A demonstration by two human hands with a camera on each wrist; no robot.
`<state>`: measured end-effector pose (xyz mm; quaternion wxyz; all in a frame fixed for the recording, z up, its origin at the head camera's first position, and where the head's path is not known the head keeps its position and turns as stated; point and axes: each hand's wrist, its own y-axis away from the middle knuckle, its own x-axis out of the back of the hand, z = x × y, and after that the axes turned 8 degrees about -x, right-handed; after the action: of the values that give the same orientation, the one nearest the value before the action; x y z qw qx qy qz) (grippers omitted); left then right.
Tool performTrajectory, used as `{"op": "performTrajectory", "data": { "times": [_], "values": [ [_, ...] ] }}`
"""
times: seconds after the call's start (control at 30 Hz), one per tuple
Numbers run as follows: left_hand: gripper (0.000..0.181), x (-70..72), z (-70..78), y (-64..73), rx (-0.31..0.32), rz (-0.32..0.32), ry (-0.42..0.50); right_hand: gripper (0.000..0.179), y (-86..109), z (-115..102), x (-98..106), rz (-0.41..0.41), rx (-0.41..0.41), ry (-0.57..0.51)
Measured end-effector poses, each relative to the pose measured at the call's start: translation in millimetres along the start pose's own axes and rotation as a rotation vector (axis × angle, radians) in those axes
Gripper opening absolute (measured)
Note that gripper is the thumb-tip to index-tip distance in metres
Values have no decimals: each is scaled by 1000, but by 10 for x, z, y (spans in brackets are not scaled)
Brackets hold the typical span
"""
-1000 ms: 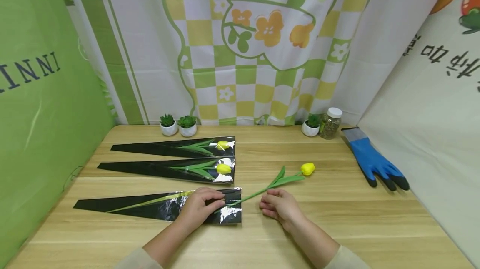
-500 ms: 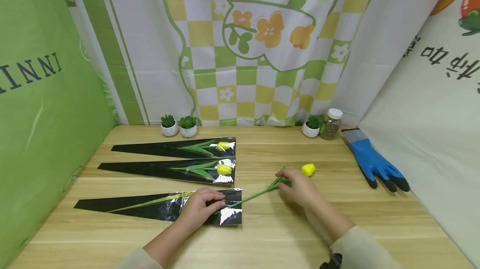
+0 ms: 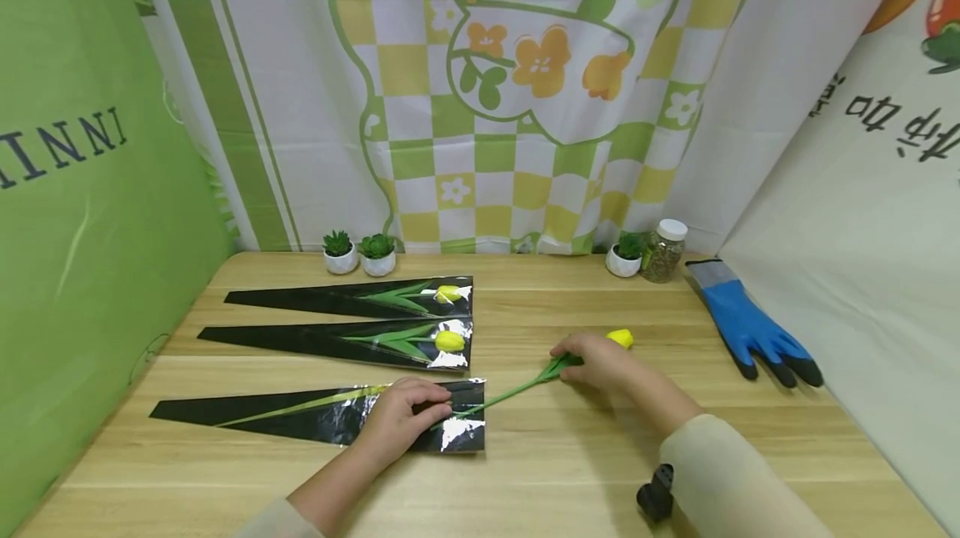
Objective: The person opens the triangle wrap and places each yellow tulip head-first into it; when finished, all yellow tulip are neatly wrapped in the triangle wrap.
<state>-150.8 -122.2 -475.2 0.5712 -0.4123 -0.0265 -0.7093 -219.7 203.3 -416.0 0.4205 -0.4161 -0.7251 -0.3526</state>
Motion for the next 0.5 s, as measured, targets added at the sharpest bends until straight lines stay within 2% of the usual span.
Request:
{"op": "performTrajectory", "data": {
  "times": [0.23,0.37,0.5],
  "values": [
    [16,-2,-12,4,-15,6,-9,30,-35,6,38,13,64,160],
    [16,-1,-18,3,-22,5,-17,25,-36,16,42,24,92,186],
    [16,11,-17,4,-22,5,-18,22,-36,25,43,10,80,142]
  ]
}}
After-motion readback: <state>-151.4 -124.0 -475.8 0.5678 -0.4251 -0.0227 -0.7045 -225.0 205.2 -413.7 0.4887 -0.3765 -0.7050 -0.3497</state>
